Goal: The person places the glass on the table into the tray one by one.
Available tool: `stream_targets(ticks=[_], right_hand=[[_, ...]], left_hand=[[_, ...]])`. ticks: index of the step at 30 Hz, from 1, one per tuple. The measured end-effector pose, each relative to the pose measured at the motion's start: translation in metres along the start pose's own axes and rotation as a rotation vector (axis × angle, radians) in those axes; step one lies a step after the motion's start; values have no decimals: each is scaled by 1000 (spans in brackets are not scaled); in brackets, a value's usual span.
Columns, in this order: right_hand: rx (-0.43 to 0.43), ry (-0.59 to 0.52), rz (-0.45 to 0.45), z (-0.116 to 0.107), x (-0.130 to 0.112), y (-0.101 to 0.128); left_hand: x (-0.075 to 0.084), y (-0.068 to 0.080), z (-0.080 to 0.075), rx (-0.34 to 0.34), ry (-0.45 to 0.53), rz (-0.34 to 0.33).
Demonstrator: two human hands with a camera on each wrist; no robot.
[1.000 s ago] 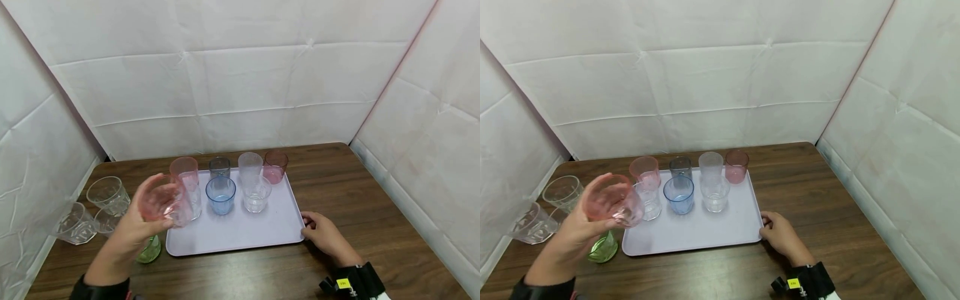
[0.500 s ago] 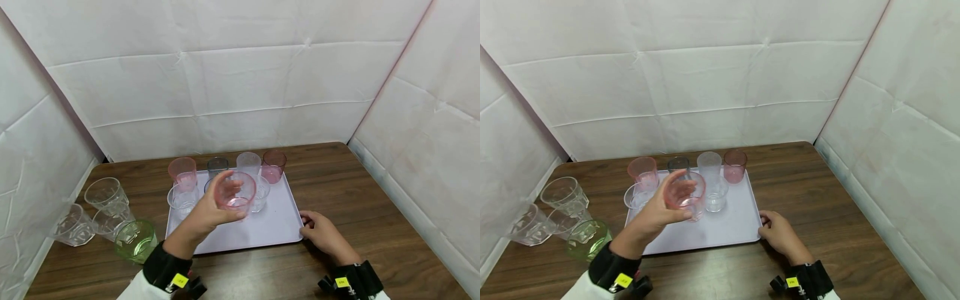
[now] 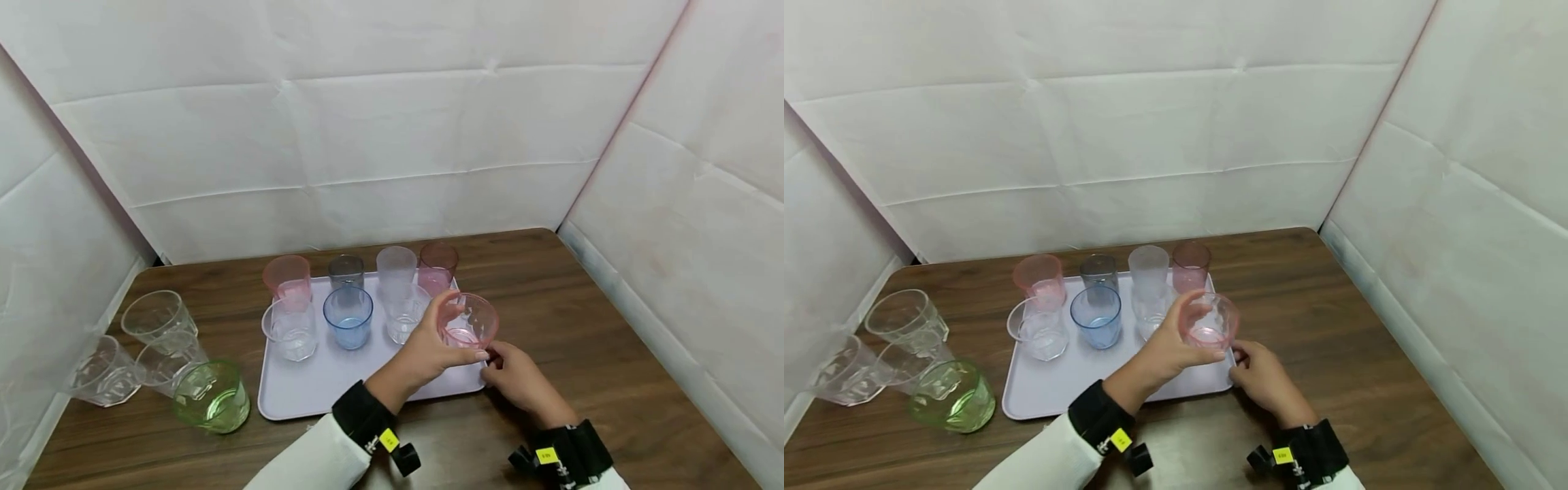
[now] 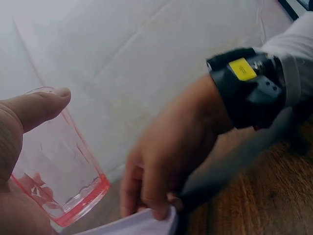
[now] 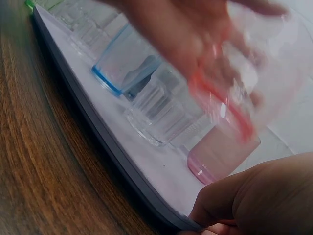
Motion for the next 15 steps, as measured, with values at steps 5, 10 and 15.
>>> stream_targets(ticks=[5,10,15], right_hand=[[6,-5,-18,2,-2,0],[11,-9,9,5,-3,1],[34,4,16,1,-2,1]], left_hand=[[-17,-15,8,-4,-107,-7],[-27,-19,0,30,-151,2],[-32,-21,5,116,-187,26]])
Point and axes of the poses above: each hand's wrist, its own y-axis away from the middle knuckle, its own z-axis out of the palm, x = y × z, the point moved 3 cm from there along -y, towards the middle knuckle, and after that the axes turned 13 degrees about -y, right-handed, at the moved point
